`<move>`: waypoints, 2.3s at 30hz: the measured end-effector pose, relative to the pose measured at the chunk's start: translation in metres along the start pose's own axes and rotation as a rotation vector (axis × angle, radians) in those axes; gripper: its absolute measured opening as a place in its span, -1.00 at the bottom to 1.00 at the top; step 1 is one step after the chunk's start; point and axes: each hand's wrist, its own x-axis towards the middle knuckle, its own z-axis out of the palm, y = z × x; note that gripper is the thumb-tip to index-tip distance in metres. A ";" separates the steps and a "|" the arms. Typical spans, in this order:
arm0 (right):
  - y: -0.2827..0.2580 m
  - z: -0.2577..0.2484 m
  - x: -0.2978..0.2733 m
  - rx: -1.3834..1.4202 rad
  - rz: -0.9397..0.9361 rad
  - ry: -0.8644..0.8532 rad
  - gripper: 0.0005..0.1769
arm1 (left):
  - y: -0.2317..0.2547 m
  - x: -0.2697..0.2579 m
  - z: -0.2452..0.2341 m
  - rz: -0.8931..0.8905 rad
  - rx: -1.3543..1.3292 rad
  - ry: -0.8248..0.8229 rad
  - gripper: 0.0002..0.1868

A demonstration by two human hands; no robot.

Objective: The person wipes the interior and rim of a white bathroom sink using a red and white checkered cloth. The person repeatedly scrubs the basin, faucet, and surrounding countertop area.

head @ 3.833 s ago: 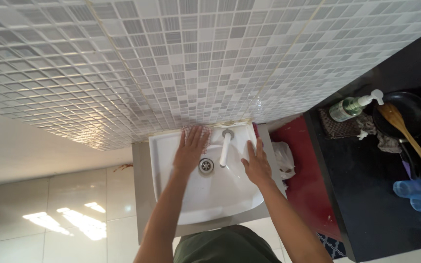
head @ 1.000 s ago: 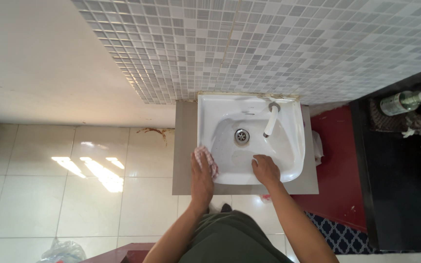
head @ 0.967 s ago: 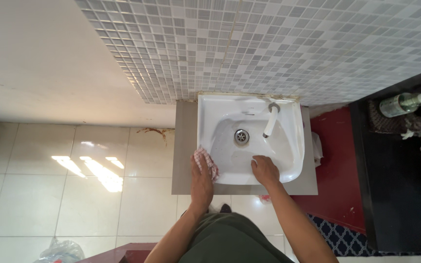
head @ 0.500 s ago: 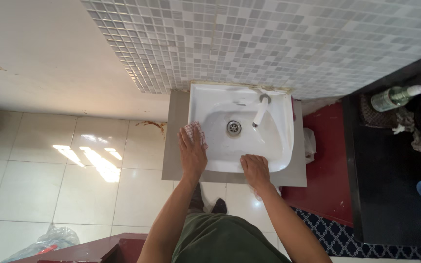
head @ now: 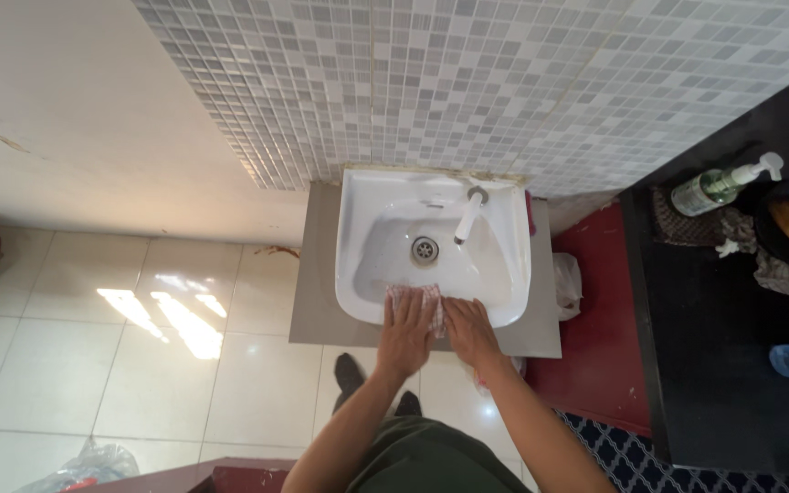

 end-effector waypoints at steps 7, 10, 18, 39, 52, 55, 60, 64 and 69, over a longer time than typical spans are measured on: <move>-0.013 -0.010 0.000 0.061 0.047 -0.001 -0.57 | -0.076 -0.011 -0.017 0.113 0.222 -0.090 -0.22; -0.016 -0.014 0.004 0.036 0.051 0.007 -0.57 | -0.122 -0.014 -0.040 0.186 0.273 -0.102 -0.20; -0.029 0.000 0.010 0.011 0.172 0.064 -0.57 | -0.158 -0.009 -0.055 0.288 0.494 -0.152 -0.38; -0.123 0.038 0.074 -0.062 0.055 -0.008 -0.50 | -0.122 -0.005 -0.089 0.160 0.064 -0.308 -0.01; -0.150 0.063 0.061 -0.340 0.033 0.244 -0.48 | -0.134 -0.010 -0.079 0.114 0.103 -0.276 -0.31; -0.146 0.063 0.068 -0.309 -0.042 0.258 -0.46 | -0.129 -0.014 -0.067 0.116 0.051 -0.119 -0.38; -0.111 0.030 0.051 -0.307 -0.133 0.231 -0.45 | -0.112 -0.006 -0.061 0.046 0.170 -0.199 -0.39; -0.067 -0.012 0.033 -0.292 -0.165 0.215 -0.47 | -0.073 0.013 -0.062 -0.048 0.288 -0.342 -0.32; -0.017 -0.044 0.019 -0.274 -0.206 0.160 -0.48 | -0.021 0.043 -0.032 0.063 0.044 -0.295 -0.37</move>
